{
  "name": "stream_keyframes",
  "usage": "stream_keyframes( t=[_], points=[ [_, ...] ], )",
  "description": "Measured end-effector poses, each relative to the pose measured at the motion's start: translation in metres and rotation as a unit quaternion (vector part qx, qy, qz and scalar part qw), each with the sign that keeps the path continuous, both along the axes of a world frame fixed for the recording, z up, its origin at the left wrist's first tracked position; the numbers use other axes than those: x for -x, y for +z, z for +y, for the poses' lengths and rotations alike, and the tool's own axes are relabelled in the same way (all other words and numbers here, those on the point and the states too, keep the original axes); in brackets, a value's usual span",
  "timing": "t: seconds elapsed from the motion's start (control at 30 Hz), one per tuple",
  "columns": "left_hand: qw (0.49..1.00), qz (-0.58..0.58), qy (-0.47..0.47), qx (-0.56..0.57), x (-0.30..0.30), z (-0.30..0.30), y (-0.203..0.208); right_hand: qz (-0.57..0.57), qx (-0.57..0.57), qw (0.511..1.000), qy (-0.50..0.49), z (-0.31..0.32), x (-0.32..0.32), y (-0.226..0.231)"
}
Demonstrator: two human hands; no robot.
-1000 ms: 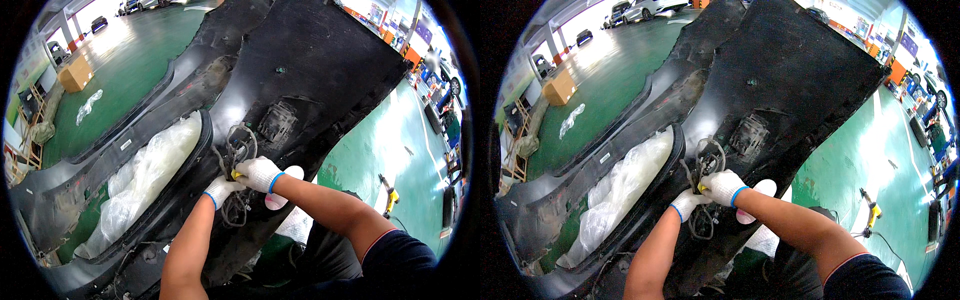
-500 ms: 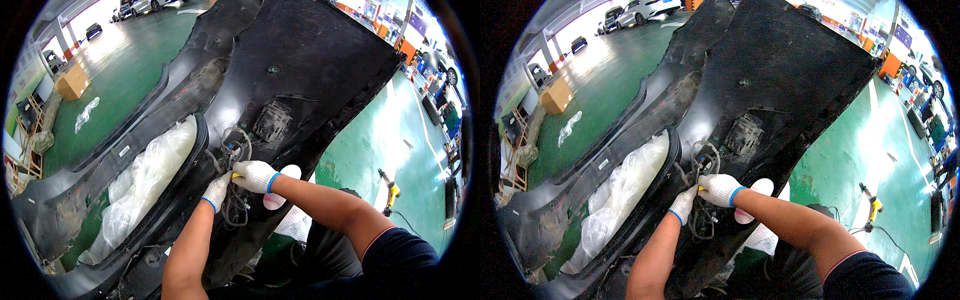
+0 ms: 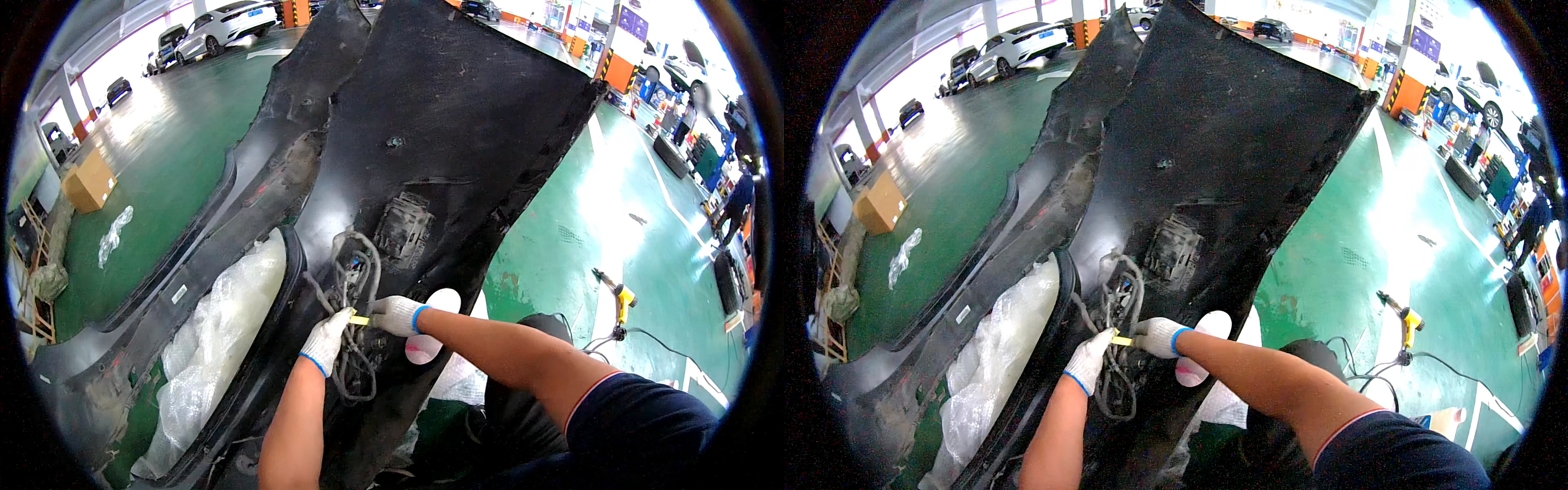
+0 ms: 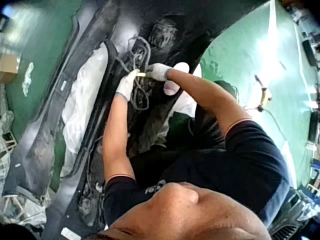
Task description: The person walks through a garage and approaches a car bumper lying on the floor. They use yellow tape to secure a bundle of wires on the back of the bumper, wrapping the tape around the wires multiple times to hold them in place.
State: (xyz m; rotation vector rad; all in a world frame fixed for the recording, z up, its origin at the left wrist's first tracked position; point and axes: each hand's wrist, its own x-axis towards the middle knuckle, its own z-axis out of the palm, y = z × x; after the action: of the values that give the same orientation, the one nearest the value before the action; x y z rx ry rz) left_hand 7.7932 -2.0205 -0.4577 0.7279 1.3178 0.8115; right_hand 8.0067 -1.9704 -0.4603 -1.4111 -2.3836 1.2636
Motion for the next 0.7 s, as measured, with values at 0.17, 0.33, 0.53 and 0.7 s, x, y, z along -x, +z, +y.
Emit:
stream_keyframes(
  t=[0.17, 0.33, 0.53, 0.7],
  points=[
    [0.996, 0.048, -0.055, 0.045, -0.004, -0.015, 0.007, 0.010, 0.029, 0.998, -0.054, -0.002, 0.025, -0.043],
    [0.994, 0.043, -0.057, 0.078, 0.002, -0.028, 0.014, 0.132, 0.115, 0.983, -0.052, -0.003, 0.030, -0.086],
    [0.992, -0.063, -0.029, 0.101, -0.001, -0.037, -0.003, 0.220, 0.065, 0.973, -0.023, 0.004, 0.039, -0.144],
    [0.984, -0.148, 0.004, 0.104, -0.009, -0.042, -0.014, 0.132, 0.087, 0.985, -0.065, -0.001, 0.035, -0.147]
  ],
)
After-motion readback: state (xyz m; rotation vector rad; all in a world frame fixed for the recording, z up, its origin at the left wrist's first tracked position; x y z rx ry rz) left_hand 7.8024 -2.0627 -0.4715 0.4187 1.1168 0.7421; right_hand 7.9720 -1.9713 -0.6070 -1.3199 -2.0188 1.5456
